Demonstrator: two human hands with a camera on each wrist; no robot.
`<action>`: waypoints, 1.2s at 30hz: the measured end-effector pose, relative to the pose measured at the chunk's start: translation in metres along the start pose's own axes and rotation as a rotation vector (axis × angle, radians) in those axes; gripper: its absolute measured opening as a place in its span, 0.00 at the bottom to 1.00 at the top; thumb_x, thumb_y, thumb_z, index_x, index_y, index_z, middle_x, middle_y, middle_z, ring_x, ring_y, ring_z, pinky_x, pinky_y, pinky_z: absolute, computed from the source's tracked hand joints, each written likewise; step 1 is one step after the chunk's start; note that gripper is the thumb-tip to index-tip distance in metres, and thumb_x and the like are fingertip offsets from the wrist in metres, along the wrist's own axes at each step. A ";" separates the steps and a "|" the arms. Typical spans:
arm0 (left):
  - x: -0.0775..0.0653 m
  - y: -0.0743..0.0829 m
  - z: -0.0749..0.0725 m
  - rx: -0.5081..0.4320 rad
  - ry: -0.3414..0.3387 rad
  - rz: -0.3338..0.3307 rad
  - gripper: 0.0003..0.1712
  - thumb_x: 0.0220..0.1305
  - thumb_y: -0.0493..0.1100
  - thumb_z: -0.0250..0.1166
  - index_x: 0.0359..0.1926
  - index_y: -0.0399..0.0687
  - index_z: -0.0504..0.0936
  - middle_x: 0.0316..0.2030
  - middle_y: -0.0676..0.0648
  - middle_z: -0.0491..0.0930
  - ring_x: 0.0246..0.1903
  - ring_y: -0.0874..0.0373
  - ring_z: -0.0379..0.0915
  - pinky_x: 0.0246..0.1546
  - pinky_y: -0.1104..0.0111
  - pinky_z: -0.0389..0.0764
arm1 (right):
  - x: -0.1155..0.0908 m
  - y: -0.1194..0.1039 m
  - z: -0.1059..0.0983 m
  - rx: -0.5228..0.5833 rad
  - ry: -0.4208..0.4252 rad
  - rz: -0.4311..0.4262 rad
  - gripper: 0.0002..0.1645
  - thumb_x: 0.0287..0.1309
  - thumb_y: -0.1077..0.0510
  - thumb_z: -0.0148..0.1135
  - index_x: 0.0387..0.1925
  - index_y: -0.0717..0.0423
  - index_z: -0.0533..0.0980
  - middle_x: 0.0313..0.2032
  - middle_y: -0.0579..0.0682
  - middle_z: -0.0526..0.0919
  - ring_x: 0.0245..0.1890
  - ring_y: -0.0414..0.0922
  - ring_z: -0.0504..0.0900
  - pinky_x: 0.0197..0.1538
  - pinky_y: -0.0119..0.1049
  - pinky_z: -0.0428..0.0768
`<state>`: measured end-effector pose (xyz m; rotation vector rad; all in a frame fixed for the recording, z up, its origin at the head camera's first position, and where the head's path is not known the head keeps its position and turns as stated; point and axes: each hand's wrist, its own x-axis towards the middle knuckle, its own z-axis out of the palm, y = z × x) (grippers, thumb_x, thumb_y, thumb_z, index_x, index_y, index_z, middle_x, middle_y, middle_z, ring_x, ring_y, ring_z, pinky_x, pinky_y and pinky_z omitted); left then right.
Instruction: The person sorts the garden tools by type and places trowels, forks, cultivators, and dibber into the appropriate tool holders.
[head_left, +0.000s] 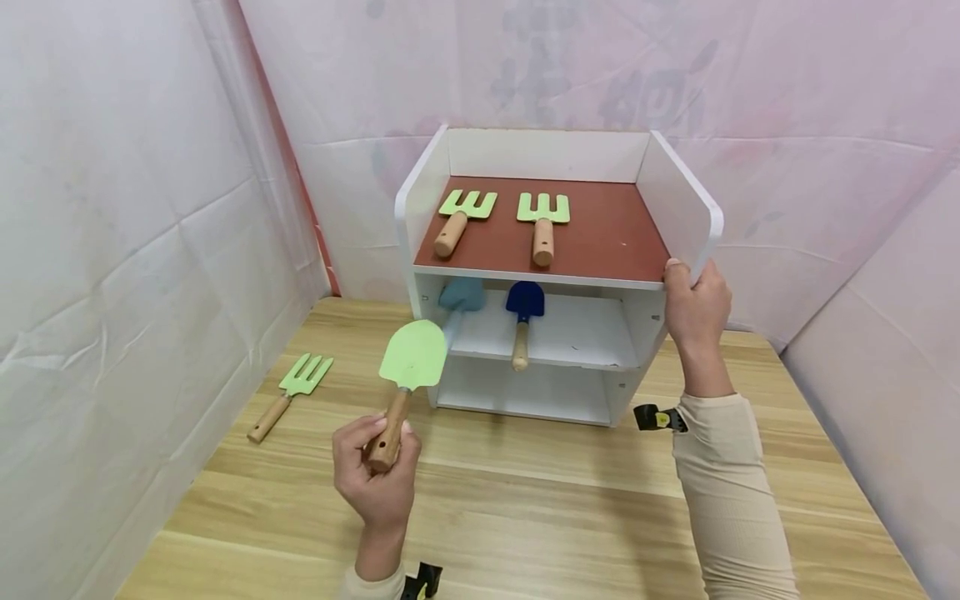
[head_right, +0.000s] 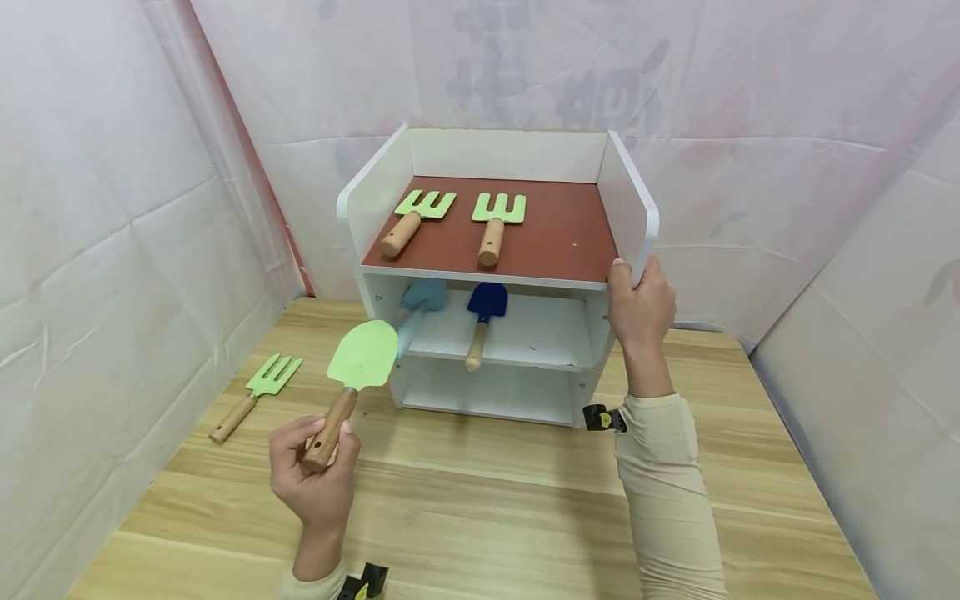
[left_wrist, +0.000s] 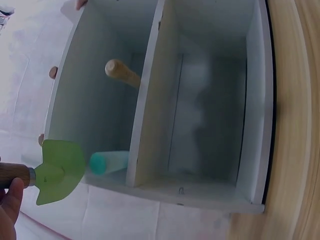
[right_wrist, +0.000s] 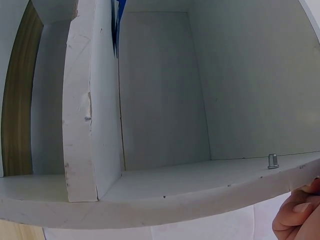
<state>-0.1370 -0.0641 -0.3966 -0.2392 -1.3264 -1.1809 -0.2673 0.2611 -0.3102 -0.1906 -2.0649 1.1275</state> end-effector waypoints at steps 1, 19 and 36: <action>-0.001 0.000 0.001 -0.013 -0.008 0.000 0.09 0.40 0.26 0.64 0.26 0.24 0.73 0.27 0.34 0.73 0.32 0.51 0.73 0.34 0.76 0.76 | 0.000 0.000 0.000 0.001 -0.002 0.002 0.17 0.58 0.49 0.45 0.27 0.59 0.70 0.34 0.62 0.78 0.33 0.53 0.72 0.33 0.45 0.65; -0.014 0.007 0.025 -0.176 -0.060 -0.061 0.11 0.41 0.24 0.64 0.28 0.22 0.72 0.28 0.31 0.71 0.33 0.52 0.75 0.33 0.73 0.78 | 0.000 0.002 0.001 0.015 -0.012 -0.019 0.22 0.58 0.51 0.43 0.37 0.66 0.74 0.38 0.62 0.80 0.36 0.54 0.75 0.33 0.43 0.66; -0.041 0.011 0.063 -0.264 -0.217 -0.155 0.15 0.40 0.25 0.66 0.34 0.28 0.75 0.33 0.33 0.73 0.35 0.49 0.73 0.34 0.70 0.78 | 0.000 0.000 0.001 0.012 0.010 0.018 0.15 0.57 0.50 0.45 0.25 0.57 0.69 0.33 0.60 0.78 0.31 0.51 0.69 0.32 0.41 0.64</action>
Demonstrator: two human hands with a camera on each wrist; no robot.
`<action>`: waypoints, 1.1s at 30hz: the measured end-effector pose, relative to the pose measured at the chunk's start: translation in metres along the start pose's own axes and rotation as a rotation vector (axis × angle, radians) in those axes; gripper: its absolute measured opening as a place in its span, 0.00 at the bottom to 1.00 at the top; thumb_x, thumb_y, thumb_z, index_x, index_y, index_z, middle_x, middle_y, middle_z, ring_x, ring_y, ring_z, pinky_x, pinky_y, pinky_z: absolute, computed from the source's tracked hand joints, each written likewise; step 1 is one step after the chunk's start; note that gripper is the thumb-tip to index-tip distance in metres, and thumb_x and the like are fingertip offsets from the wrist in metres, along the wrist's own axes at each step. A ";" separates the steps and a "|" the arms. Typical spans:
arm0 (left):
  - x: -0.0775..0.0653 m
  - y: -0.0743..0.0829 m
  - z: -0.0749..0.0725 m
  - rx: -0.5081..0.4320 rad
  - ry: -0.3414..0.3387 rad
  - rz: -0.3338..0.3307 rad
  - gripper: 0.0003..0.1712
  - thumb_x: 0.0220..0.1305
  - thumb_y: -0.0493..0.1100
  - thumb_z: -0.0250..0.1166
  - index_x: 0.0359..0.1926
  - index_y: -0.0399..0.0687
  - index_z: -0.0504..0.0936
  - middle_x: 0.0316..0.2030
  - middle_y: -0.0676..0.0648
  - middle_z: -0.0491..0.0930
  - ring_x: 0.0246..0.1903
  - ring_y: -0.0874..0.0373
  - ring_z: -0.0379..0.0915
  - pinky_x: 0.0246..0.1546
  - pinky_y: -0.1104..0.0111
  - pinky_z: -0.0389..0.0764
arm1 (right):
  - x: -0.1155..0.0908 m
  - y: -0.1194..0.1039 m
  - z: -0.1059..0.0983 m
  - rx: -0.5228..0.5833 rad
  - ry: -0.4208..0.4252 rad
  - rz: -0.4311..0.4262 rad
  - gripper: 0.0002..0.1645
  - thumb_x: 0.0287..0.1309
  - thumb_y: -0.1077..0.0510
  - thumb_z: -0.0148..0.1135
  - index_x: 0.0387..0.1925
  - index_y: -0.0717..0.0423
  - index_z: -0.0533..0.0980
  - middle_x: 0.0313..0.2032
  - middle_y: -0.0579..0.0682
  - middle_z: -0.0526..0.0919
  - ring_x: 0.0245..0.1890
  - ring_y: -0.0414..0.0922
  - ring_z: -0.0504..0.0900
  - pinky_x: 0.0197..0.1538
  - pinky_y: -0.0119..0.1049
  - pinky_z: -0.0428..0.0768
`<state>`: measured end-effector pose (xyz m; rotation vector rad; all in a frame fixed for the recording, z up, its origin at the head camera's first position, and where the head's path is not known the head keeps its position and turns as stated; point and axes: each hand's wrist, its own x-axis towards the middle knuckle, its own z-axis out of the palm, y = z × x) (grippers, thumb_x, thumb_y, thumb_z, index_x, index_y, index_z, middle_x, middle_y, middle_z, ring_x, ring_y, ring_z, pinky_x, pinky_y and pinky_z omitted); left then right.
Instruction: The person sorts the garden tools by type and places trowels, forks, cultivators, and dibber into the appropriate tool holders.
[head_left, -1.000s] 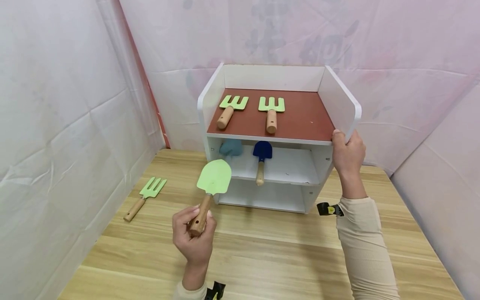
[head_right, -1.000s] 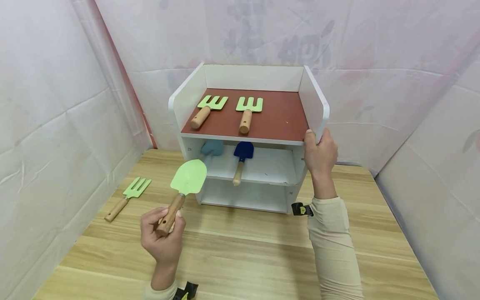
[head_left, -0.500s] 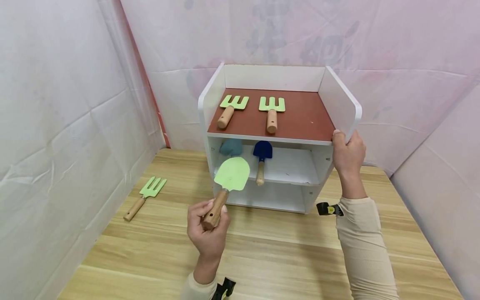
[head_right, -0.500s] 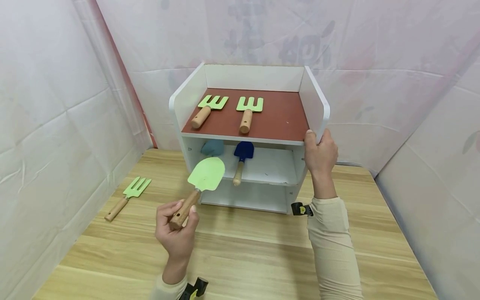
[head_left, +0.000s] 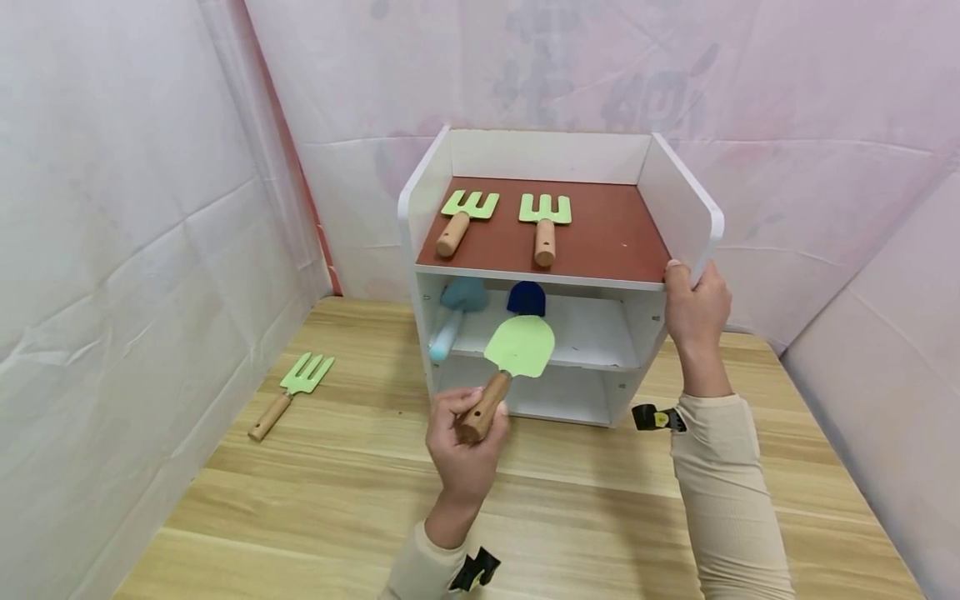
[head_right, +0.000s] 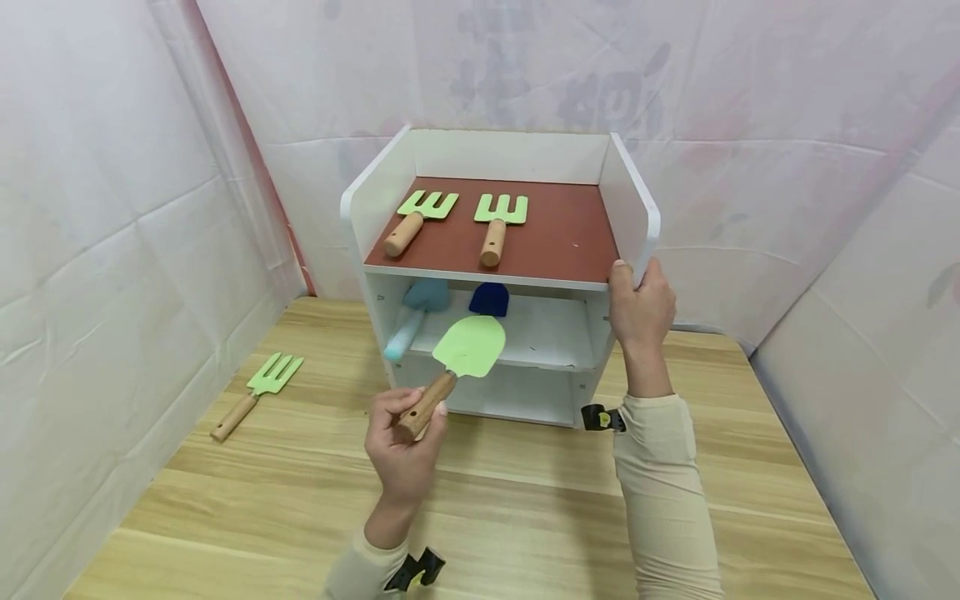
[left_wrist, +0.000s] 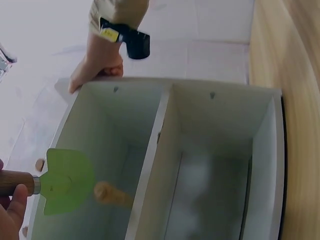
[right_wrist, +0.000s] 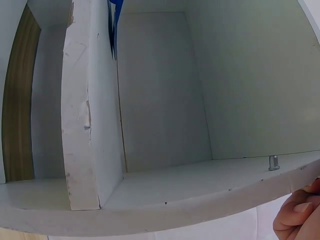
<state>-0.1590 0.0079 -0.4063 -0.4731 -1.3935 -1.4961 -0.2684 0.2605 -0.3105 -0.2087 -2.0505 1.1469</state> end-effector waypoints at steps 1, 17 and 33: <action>-0.001 0.001 0.003 -0.005 -0.009 -0.011 0.15 0.40 0.25 0.66 0.34 0.29 0.75 0.33 0.34 0.73 0.34 0.49 0.73 0.34 0.70 0.78 | 0.000 0.000 0.000 0.000 0.002 0.003 0.15 0.57 0.50 0.45 0.25 0.57 0.69 0.33 0.60 0.77 0.31 0.51 0.69 0.32 0.41 0.64; -0.003 0.009 0.040 -0.015 -0.082 0.018 0.17 0.36 0.19 0.65 0.31 0.28 0.72 0.31 0.34 0.71 0.27 0.45 0.72 0.24 0.69 0.80 | 0.001 -0.002 -0.001 0.006 -0.005 0.024 0.15 0.57 0.50 0.45 0.26 0.57 0.70 0.33 0.59 0.78 0.31 0.49 0.69 0.31 0.39 0.64; -0.014 0.001 0.085 0.025 -0.098 -0.007 0.17 0.36 0.19 0.66 0.31 0.30 0.71 0.32 0.35 0.70 0.28 0.48 0.74 0.26 0.73 0.79 | 0.001 0.000 0.000 0.008 0.007 0.005 0.15 0.56 0.50 0.45 0.25 0.57 0.69 0.33 0.61 0.78 0.30 0.50 0.68 0.31 0.40 0.63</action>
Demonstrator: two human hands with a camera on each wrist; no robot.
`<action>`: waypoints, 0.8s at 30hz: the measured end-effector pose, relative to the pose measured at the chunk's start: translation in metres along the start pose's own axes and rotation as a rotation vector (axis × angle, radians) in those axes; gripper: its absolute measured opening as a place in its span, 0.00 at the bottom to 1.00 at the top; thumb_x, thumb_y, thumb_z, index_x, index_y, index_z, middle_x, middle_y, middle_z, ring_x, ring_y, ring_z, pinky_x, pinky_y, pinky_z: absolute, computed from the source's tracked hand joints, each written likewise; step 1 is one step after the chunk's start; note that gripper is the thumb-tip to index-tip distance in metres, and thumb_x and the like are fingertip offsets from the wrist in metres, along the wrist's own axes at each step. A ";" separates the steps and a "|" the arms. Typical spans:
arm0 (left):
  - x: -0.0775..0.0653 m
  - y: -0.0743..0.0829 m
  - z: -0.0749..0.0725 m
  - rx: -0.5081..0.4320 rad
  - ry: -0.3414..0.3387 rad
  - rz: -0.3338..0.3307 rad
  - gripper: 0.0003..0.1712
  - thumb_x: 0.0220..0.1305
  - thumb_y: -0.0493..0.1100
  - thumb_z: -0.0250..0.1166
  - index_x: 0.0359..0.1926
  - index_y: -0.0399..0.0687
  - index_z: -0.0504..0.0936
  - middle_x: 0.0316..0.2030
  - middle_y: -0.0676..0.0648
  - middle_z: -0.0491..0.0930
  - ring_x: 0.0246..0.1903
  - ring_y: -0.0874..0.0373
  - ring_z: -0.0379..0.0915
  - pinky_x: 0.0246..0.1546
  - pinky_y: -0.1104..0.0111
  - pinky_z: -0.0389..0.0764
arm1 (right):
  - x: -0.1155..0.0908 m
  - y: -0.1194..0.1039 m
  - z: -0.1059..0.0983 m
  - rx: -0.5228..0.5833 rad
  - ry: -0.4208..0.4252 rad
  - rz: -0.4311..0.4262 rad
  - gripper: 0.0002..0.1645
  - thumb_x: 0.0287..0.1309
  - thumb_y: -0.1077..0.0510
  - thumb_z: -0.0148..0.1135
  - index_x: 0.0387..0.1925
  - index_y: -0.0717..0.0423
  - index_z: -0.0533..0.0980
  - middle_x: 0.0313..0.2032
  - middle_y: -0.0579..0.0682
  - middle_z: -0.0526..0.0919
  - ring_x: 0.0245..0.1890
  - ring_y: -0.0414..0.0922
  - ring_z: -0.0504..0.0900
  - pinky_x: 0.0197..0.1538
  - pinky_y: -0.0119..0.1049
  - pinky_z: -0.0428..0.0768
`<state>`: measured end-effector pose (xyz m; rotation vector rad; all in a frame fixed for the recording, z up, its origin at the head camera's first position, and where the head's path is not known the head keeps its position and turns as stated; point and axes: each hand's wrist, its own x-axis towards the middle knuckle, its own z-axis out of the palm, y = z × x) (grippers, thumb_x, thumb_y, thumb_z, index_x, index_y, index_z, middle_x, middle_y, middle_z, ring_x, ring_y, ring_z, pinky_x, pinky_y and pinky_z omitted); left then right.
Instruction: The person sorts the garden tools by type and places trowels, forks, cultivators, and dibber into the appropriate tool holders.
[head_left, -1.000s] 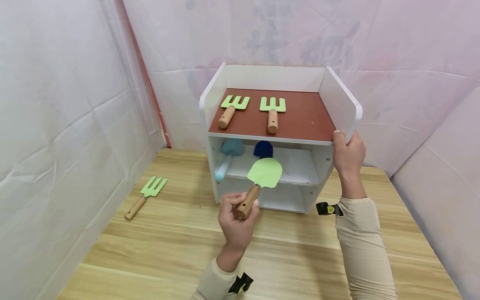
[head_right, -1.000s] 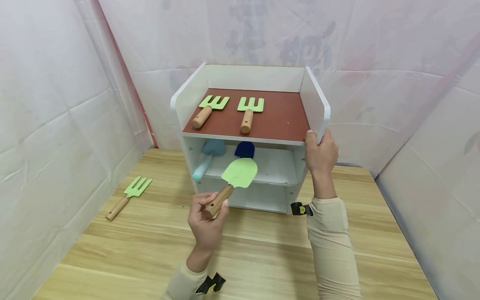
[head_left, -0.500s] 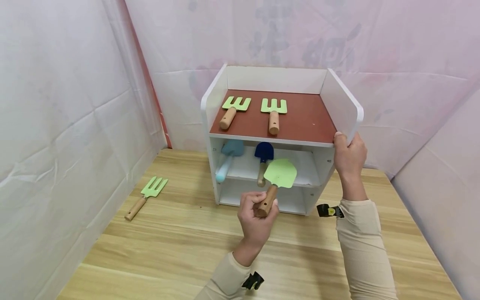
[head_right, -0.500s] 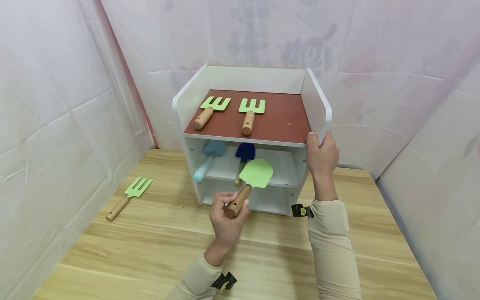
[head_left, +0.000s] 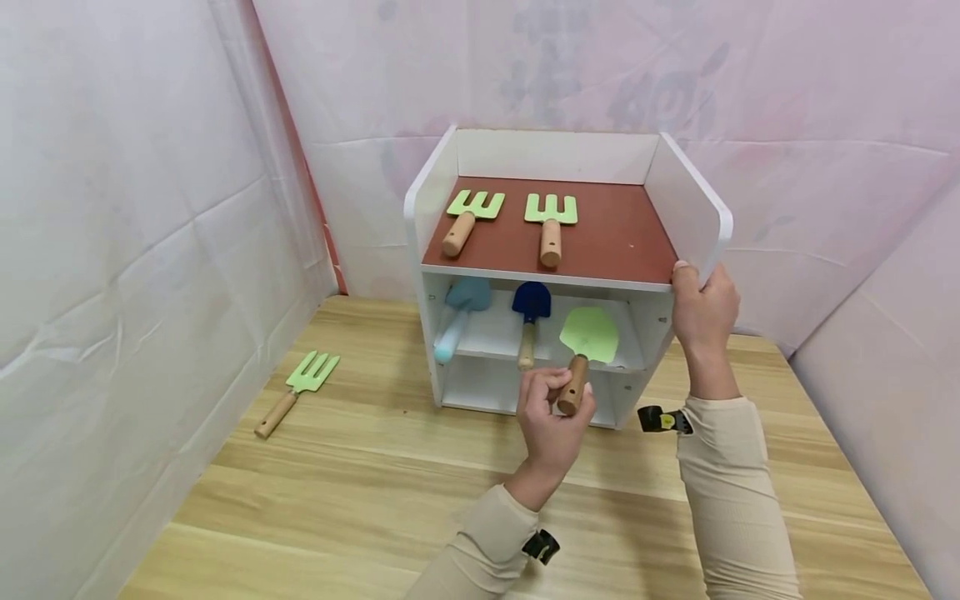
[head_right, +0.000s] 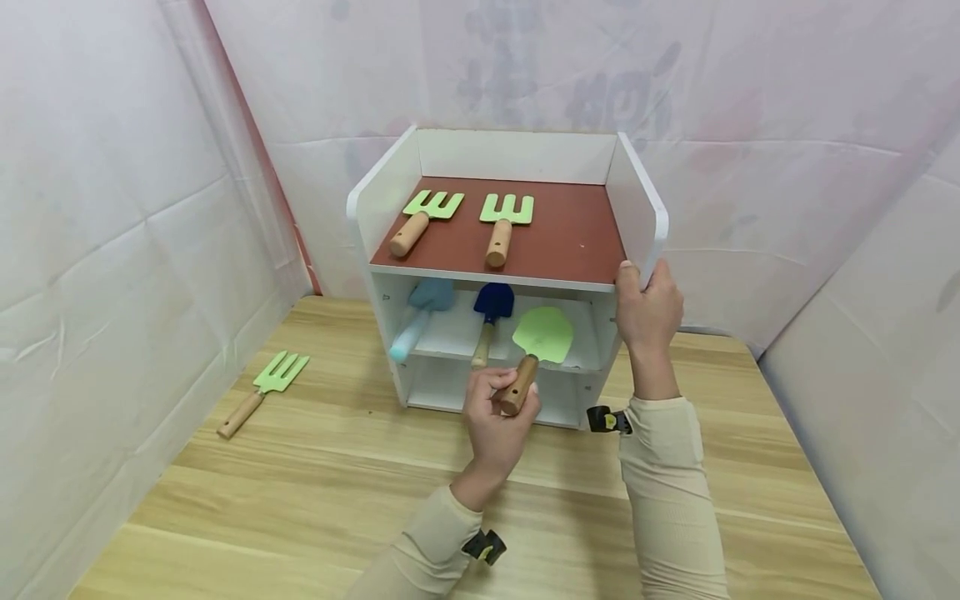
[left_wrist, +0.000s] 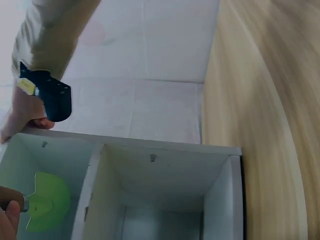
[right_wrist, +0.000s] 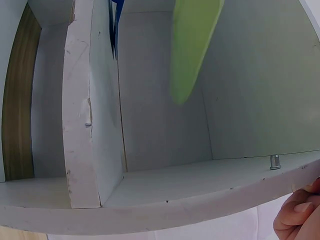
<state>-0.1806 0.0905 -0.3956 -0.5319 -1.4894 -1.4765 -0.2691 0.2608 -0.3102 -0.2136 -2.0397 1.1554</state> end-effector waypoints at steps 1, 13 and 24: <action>0.000 -0.001 0.002 0.002 -0.002 -0.008 0.17 0.36 0.19 0.66 0.31 0.30 0.72 0.33 0.35 0.70 0.29 0.48 0.73 0.27 0.73 0.79 | 0.000 0.000 0.000 -0.001 -0.001 -0.001 0.15 0.57 0.50 0.45 0.25 0.56 0.70 0.33 0.61 0.78 0.30 0.50 0.68 0.31 0.40 0.63; 0.004 -0.007 0.020 0.058 -0.008 -0.036 0.17 0.36 0.19 0.67 0.29 0.32 0.71 0.31 0.35 0.70 0.28 0.48 0.72 0.26 0.73 0.78 | 0.001 -0.002 -0.004 -0.005 -0.013 0.004 0.15 0.58 0.50 0.45 0.27 0.55 0.71 0.35 0.59 0.79 0.33 0.49 0.71 0.33 0.40 0.64; -0.011 -0.041 0.044 0.071 -0.028 -0.106 0.17 0.41 0.23 0.68 0.32 0.36 0.72 0.33 0.39 0.69 0.30 0.50 0.71 0.31 0.72 0.79 | 0.000 0.000 -0.001 -0.002 -0.008 -0.003 0.18 0.58 0.49 0.45 0.28 0.60 0.71 0.35 0.61 0.78 0.32 0.52 0.70 0.33 0.42 0.64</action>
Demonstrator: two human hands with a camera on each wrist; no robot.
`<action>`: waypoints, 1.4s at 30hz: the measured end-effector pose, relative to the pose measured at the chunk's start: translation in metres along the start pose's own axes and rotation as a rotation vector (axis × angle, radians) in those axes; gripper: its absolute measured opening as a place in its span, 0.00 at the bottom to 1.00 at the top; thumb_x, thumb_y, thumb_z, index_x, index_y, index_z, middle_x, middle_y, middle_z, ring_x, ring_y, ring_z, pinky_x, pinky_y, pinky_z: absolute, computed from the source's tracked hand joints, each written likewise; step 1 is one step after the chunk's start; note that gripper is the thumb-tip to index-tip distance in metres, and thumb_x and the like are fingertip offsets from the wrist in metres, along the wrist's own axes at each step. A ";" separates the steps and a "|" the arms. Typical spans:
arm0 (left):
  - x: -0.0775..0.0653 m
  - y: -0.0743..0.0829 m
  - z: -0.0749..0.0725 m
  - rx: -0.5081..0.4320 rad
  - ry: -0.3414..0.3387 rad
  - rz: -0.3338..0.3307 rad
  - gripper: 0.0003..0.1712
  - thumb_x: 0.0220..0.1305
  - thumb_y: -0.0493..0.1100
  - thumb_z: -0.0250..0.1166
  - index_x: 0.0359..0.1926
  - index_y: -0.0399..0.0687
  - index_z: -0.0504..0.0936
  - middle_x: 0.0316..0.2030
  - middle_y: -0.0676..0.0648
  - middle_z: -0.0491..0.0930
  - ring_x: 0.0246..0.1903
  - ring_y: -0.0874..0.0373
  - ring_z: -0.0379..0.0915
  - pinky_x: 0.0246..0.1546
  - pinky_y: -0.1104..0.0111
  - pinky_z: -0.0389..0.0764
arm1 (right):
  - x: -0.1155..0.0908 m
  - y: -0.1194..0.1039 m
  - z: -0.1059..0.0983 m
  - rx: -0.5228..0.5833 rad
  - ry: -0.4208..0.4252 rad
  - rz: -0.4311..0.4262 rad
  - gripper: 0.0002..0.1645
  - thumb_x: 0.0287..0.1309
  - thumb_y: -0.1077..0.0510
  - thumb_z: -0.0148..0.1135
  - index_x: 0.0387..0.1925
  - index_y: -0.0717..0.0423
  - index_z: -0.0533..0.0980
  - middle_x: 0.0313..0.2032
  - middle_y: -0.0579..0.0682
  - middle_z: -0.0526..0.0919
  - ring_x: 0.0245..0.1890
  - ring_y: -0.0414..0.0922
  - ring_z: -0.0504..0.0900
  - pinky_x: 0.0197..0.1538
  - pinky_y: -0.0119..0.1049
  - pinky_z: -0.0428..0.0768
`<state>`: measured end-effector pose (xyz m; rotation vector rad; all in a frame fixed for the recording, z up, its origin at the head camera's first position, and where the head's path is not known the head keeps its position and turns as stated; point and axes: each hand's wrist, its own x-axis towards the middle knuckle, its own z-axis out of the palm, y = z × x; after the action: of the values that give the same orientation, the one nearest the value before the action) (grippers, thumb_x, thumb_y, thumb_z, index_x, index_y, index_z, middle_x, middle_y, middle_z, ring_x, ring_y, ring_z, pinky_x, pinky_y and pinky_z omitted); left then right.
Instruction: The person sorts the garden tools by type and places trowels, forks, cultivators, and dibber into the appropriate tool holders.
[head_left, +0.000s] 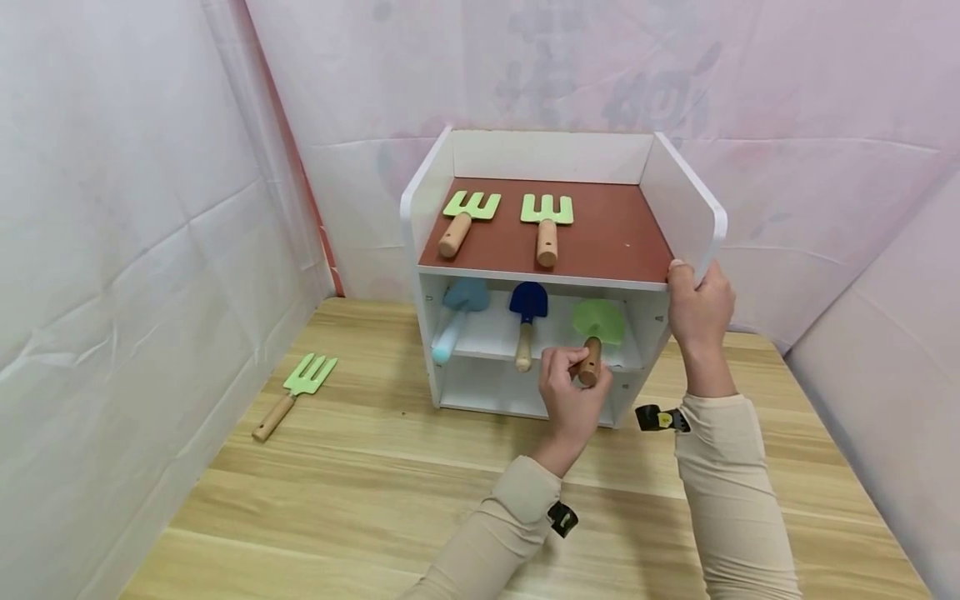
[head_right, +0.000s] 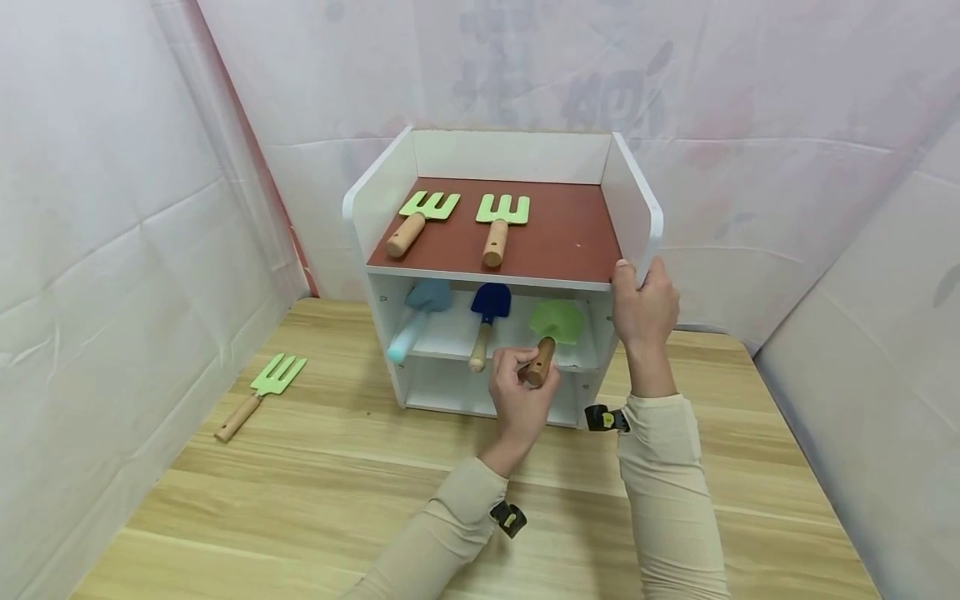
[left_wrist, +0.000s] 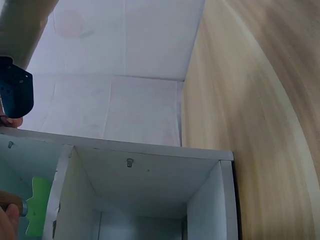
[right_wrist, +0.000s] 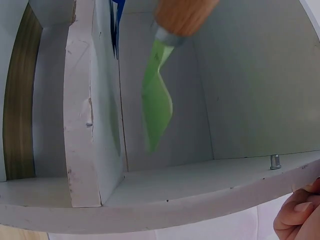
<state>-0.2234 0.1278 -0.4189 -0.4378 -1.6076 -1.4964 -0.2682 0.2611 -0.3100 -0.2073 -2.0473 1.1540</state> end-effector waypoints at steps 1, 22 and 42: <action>0.000 -0.003 0.002 0.013 0.000 0.000 0.17 0.42 0.23 0.68 0.32 0.37 0.72 0.33 0.40 0.69 0.31 0.52 0.71 0.31 0.73 0.78 | 0.000 0.000 0.000 -0.001 -0.001 -0.001 0.18 0.58 0.49 0.45 0.29 0.61 0.71 0.35 0.61 0.79 0.33 0.52 0.70 0.33 0.42 0.64; 0.009 -0.003 0.015 0.002 -0.086 -0.304 0.14 0.49 0.30 0.68 0.35 0.43 0.74 0.37 0.50 0.66 0.32 0.62 0.69 0.31 0.76 0.76 | -0.001 -0.001 0.000 0.002 -0.015 0.010 0.22 0.58 0.49 0.44 0.36 0.65 0.74 0.38 0.60 0.80 0.34 0.51 0.71 0.34 0.41 0.65; 0.033 0.021 0.004 -0.035 -0.473 -0.646 0.18 0.49 0.33 0.68 0.44 0.41 0.81 0.38 0.53 0.69 0.33 0.64 0.68 0.34 0.75 0.73 | 0.000 0.001 0.001 0.009 -0.013 -0.001 0.22 0.58 0.50 0.44 0.37 0.64 0.75 0.38 0.60 0.81 0.32 0.46 0.72 0.31 0.36 0.65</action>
<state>-0.2270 0.1267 -0.3797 -0.3172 -2.2405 -2.0007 -0.2686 0.2606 -0.3110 -0.1948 -2.0527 1.1666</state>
